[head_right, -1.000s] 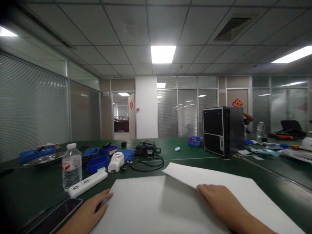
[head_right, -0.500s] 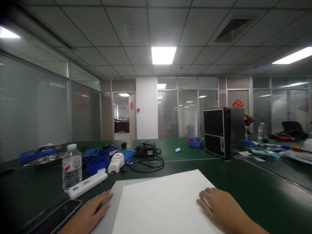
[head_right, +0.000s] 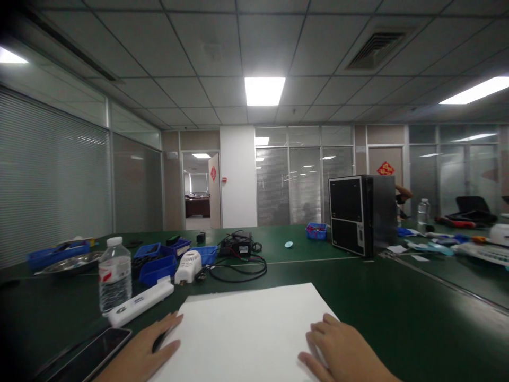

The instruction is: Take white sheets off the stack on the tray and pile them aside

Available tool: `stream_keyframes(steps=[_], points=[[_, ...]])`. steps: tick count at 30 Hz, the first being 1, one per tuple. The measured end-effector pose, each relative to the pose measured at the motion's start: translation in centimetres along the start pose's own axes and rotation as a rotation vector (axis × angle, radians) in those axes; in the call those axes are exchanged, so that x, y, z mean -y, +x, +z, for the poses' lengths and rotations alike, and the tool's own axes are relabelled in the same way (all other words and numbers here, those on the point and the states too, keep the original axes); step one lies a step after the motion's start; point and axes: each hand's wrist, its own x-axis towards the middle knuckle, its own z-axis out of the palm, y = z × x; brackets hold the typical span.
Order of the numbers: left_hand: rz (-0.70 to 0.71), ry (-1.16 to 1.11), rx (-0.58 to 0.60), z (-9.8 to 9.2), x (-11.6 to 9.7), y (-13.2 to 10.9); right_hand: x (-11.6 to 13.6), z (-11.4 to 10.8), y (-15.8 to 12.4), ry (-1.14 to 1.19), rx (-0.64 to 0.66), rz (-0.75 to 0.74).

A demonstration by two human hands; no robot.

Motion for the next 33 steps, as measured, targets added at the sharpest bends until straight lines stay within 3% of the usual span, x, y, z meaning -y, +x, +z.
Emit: stream_keyframes(steps=[13,22,28,33], points=[[0.025,-0.002,0.017,0.6,0.9,0.1,1.1,0.1,0.2,-0.044,0.016,0.071],[0.036,0.027,-0.004,0.9,1.5,0.2,0.7,1.4,0.0,-0.025,-0.031,0.13],[0.059,0.064,-0.003,1.1,2.0,0.1,1.5,0.6,0.0,0.003,0.005,0.125],[0.071,0.084,-0.013,1.2,2.4,0.1,-1.7,0.8,0.4,0.185,-0.131,0.202]])
